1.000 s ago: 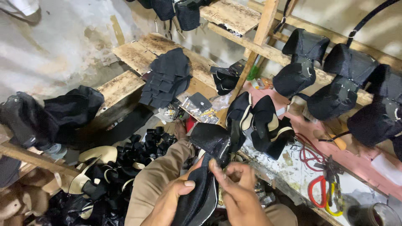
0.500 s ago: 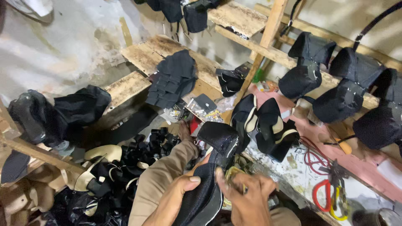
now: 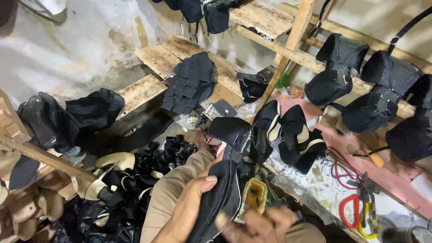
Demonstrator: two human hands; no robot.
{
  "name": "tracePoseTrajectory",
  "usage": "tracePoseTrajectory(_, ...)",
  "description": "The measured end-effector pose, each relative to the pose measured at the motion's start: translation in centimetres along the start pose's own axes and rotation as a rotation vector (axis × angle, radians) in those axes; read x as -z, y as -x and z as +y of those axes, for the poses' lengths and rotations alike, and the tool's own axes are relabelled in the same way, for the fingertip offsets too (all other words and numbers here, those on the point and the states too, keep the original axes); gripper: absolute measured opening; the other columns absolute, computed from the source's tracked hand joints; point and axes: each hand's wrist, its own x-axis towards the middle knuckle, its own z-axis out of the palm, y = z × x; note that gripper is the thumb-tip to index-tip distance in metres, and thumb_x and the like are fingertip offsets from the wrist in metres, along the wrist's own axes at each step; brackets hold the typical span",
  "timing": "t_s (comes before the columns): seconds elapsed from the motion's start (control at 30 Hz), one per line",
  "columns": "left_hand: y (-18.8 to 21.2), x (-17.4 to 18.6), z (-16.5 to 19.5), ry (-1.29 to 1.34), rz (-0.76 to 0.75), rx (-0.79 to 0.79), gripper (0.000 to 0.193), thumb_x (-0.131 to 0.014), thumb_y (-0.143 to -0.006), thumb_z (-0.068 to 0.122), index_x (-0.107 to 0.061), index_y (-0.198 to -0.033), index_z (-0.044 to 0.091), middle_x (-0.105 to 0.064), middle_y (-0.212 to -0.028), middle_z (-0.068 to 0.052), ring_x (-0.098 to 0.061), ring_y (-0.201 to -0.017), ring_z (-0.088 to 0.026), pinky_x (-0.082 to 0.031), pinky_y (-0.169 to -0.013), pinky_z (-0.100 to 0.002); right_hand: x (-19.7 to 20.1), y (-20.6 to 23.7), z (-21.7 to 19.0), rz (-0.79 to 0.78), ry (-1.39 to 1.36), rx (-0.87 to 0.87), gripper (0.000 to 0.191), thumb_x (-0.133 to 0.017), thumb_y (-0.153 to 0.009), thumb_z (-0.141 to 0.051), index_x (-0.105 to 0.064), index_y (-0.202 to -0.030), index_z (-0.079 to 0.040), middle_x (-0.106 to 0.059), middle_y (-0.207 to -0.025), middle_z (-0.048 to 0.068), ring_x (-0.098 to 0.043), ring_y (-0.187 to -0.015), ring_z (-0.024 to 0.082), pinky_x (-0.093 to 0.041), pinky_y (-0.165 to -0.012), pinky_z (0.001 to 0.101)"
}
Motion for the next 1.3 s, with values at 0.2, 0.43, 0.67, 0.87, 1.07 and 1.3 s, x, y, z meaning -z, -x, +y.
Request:
tracePoseTrajectory(0.2,-0.2,-1.5,0.8,-0.123,-0.004,-0.144,0.072,-0.044,-0.088,0.023,-0.039,-0.156,-0.001,-0.063,-0.140,-0.012,-0.061,-0.118,-0.016,-0.047,-0.102,-0.027,-0.1,0.4,-1.4,-0.108,0.010,-0.246,0.037,-0.080,-0.078,-0.032,-0.076,-0.115,-0.040,-0.049,-0.090,-0.011,-0.039,-0.093,0.021,-0.035,-0.081,0.0390)
tracePoseTrajectory(0.43,-0.4,-2.6,1.8,-0.061,0.076,-0.118,0.072,-0.041,-0.088,0.021,-0.040,-0.157,0.000,-0.066,-0.136,-0.015,-0.063,-0.113,-0.018,-0.048,-0.095,-0.028,0.1,-1.1,-1.5,0.052,0.128,0.045,0.038,-0.078,-0.080,-0.053,-0.068,-0.116,-0.050,-0.047,-0.093,-0.015,-0.035,-0.090,0.020,-0.031,-0.078,0.0389)
tracePoseTrajectory(0.67,0.0,-2.6,2.3,-0.106,-0.017,-0.092,0.073,-0.044,-0.089,0.023,-0.039,-0.158,0.000,-0.063,-0.137,-0.014,-0.061,-0.110,-0.018,-0.048,-0.095,-0.029,-0.2,-0.1,-2.1,-0.040,-0.064,-0.158,0.036,-0.083,-0.080,-0.036,-0.074,-0.114,-0.046,-0.044,-0.094,-0.008,-0.037,-0.091,0.022,-0.032,-0.080,0.0349)
tracePoseTrajectory(0.87,0.1,-1.8,2.0,-0.047,0.014,0.020,0.075,-0.050,-0.083,0.024,-0.045,-0.155,0.001,-0.063,-0.134,-0.012,-0.062,-0.111,-0.016,-0.046,-0.099,-0.028,0.0,-1.0,-0.1,-0.104,-0.137,-0.254,0.040,-0.082,-0.076,-0.020,-0.078,-0.110,-0.040,-0.054,-0.093,-0.007,-0.048,-0.084,0.015,-0.032,-0.083,0.0334)
tracePoseTrajectory(1.07,0.7,-1.5,2.0,-0.033,0.054,0.154,0.077,-0.052,-0.080,0.026,-0.051,-0.154,0.004,-0.067,-0.130,-0.009,-0.063,-0.107,-0.014,-0.046,-0.095,-0.025,0.8,-3.5,0.1,-0.199,-0.127,-0.351,0.059,-0.071,-0.076,0.003,-0.075,-0.119,-0.037,-0.055,-0.095,-0.003,-0.044,-0.093,0.021,-0.035,-0.086,0.0335)
tracePoseTrajectory(1.3,0.7,-1.1,1.8,-0.079,-0.052,0.209,0.071,-0.054,-0.087,0.029,-0.055,-0.155,0.008,-0.069,-0.106,-0.003,-0.061,-0.087,-0.010,-0.047,-0.079,-0.023,2.1,-4.8,1.8,-0.334,0.132,-0.370,0.063,-0.067,-0.075,0.007,-0.075,-0.127,-0.027,-0.058,-0.094,0.001,-0.044,-0.092,0.021,-0.032,-0.085,0.0447)
